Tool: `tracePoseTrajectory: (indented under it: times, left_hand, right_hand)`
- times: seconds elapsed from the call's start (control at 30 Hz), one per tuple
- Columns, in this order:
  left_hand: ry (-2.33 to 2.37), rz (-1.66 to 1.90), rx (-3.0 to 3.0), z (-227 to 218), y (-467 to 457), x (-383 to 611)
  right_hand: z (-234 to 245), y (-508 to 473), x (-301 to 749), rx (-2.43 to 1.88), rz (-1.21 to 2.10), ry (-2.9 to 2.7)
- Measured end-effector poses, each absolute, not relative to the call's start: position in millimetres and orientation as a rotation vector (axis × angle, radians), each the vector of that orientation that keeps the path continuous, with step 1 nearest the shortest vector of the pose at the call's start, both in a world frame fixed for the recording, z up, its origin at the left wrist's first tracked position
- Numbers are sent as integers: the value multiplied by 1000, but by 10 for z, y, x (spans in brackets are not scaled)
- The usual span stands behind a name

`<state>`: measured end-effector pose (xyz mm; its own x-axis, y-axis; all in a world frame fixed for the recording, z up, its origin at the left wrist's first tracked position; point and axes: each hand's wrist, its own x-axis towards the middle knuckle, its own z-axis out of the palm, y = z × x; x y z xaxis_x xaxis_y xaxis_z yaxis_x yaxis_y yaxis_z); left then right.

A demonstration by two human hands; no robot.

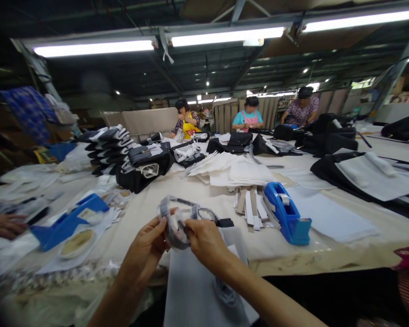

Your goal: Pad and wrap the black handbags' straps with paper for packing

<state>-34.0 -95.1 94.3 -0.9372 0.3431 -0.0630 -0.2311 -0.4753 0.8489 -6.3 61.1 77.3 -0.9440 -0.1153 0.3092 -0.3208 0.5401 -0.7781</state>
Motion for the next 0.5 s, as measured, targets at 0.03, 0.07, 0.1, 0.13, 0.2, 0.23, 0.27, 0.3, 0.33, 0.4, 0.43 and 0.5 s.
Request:
tracePoseTrajectory:
  times: [0.03, 0.07, 0.1, 0.13, 0.2, 0.23, 0.27, 0.3, 0.33, 0.4, 0.43, 0.5]
  left_hand:
    - [1360, 2421, 155, 931, -943, -330]
    - [1349, 2403, 147, 917, -936, -316]
    - [1343, 2385, 140, 903, -931, -301]
    - [1343, 2369, 134, 890, -930, -284]
    - [1350, 2331, 120, 872, -938, -248]
    - [1352, 2310, 111, 867, -947, -230]
    - [1352, 2292, 103, 866, -958, -212]
    - [1350, 2274, 95, 867, -972, -195]
    - [1347, 2257, 91, 872, -986, -179]
    - [1343, 2220, 100, 888, -1011, -147]
    - [1342, 2201, 113, 900, -1020, -131]
    - [1340, 2163, 157, 926, -1028, -100]
  right_hand:
    - [787, 618, -55, 383, 1275, -2560]
    - [798, 621, -47, 402, 1203, -2565]
    - [806, 620, -38, 422, 1148, -2569]
    - [812, 617, -27, 447, 1109, -2570]
    - [819, 609, -2, 505, 1065, -2561]
    - [820, 606, 10, 542, 1047, -2547]
    - [821, 606, 22, 585, 1030, -2525]
    - [819, 611, 31, 629, 1007, -2506]
    - [815, 619, 38, 670, 971, -2489]
    - [798, 647, 44, 737, 863, -2460]
    - [787, 665, 45, 763, 809, -2443]
    - [767, 701, 49, 819, 774, -2396]
